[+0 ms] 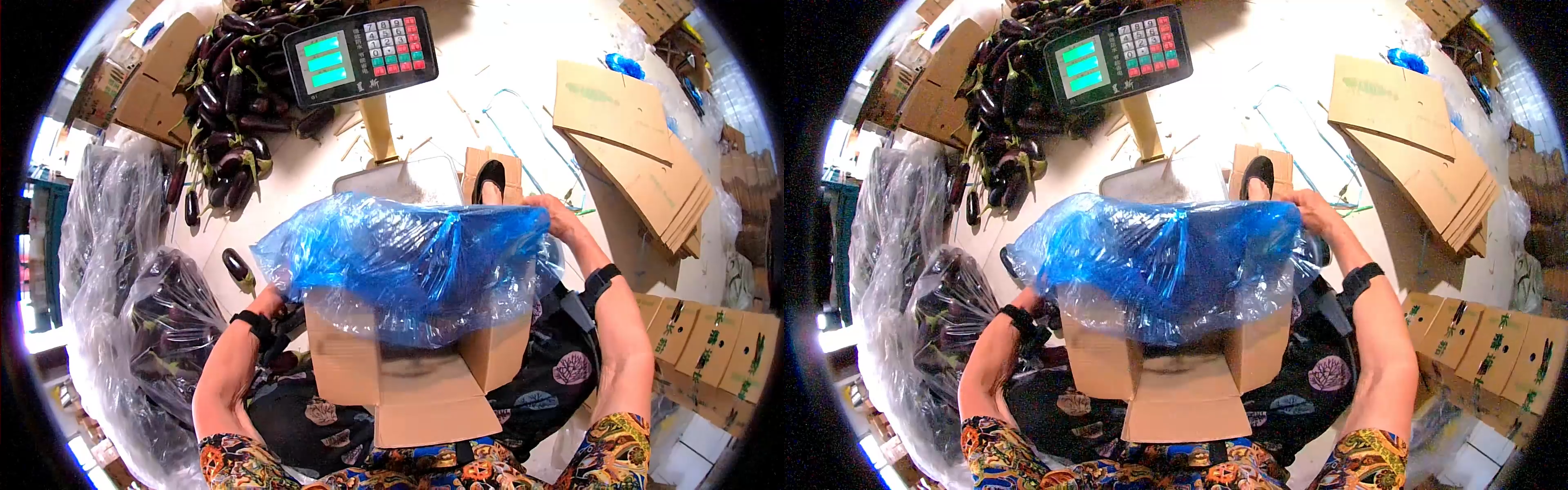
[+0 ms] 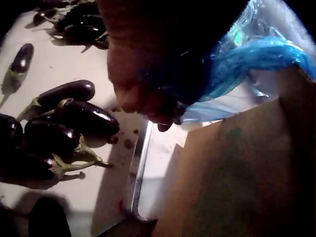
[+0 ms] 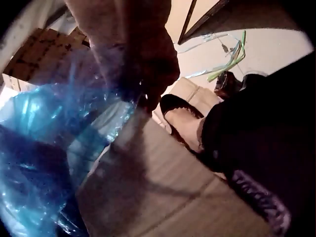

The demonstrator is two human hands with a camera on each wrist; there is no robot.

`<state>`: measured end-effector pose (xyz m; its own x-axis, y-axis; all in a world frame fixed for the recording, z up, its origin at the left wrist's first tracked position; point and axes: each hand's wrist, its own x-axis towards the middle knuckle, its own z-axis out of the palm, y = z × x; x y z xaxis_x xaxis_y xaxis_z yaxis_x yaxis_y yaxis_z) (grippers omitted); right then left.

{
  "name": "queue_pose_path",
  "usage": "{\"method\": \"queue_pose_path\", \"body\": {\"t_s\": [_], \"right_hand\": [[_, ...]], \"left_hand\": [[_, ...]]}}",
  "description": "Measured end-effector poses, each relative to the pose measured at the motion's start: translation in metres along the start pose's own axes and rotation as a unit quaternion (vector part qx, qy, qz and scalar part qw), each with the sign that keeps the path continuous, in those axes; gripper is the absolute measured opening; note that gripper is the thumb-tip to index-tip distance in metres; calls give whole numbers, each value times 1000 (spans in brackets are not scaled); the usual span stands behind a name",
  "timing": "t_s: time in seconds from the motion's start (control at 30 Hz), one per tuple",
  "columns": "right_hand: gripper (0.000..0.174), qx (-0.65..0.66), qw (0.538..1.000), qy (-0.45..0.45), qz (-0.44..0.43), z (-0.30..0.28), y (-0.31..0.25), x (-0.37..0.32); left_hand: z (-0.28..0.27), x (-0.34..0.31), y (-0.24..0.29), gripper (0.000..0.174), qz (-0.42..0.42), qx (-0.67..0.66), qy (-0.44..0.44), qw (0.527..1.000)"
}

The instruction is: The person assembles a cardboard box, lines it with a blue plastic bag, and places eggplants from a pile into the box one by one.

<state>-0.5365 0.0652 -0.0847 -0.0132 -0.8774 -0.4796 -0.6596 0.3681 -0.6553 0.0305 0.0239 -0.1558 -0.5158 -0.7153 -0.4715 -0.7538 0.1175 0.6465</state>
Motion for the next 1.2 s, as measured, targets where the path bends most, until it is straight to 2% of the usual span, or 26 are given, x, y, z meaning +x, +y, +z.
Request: {"method": "queue_pose_path", "body": {"t_s": [0.07, 0.1, 0.2, 0.3, 0.33, 0.37, 0.4, 0.43, 0.47, 0.5, 0.57, 0.6, 0.67, 0.7, 0.8, 0.83, 0.93, 0.97, 1.07, 1.1, 1.2], "right_hand": [[19, -30, 998, -25, 45, -12, 3, -19], [17, -114, 992, -25, 37, -15, 15, -27], [19, -159, 981, -79, 72, -31, 24, -65], [21, -377, 919, 49, 104, -38, 1, -101], [22, -360, 926, 94, 67, -41, -14, -109], [22, -325, 931, 159, -58, -40, -31, -121], [25, -258, 946, 165, -108, -33, -68, -137], [28, -188, 955, 170, -156, -20, -111, -152], [33, -194, 939, 181, -222, -3, -140, -163], [40, -195, 927, 166, -275, 17, -158, -171], [46, -186, 902, 132, -368, 57, -184, -173], [49, -179, 900, 116, -380, 76, -194, -173], [59, -181, 887, 122, -407, 107, -203, -165], [62, -189, 891, 122, -394, 119, -205, -162], [66, -197, 896, 149, -370, 137, -212, -155], [67, -196, 896, 161, -365, 141, -214, -153], [67, -221, 894, 165, -354, 153, -212, -138], [51, -229, 889, 173, -356, 158, -210, -132], [33, -355, 832, 200, -377, 180, -179, -102], [23, -350, 822, 224, -390, 182, -173, -97], [21, -304, 862, 181, -363, 179, -164, -96]], "left_hand": [[11, -8, -11, 24, -28, 20, -31, 999], [17, -13, -20, 25, -41, 30, -44, 998], [4, -32, -37, 30, -78, 78, -74, 991], [-30, -51, -36, 37, -85, 58, -25, 994], [-55, -67, 22, 52, -239, -148, -12, 960], [-65, -81, 53, 67, -149, -183, 54, 970], [-71, -94, 79, 86, -59, -216, 121, 967], [-76, -105, 108, 92, -12, -177, 158, 971], [-77, -111, 130, 99, 36, -137, 195, 971], [-77, -110, 138, 103, 89, -36, 227, 969], [-77, -103, 157, 108, 172, 154, 297, 926], [-76, -99, 167, 96, 219, 144, 315, 912], [-78, -95, 180, 74, 242, 143, 277, 919], [-78, -95, 191, 43, 282, 154, 292, 901], [-80, -102, 202, 24, 290, 161, 255, 908], [-78, -109, 208, 13, 281, 134, 270, 911], [-84, -125, 224, 12, 261, 135, 277, 915], [-84, -128, 227, 11, 260, 122, 282, 915], [-84, -127, 202, 14, 223, 79, 214, 948], [-84, -129, 200, 21, 222, 79, 201, 951], [-84, -140, 209, 37, 203, 75, 213, 953]]}}
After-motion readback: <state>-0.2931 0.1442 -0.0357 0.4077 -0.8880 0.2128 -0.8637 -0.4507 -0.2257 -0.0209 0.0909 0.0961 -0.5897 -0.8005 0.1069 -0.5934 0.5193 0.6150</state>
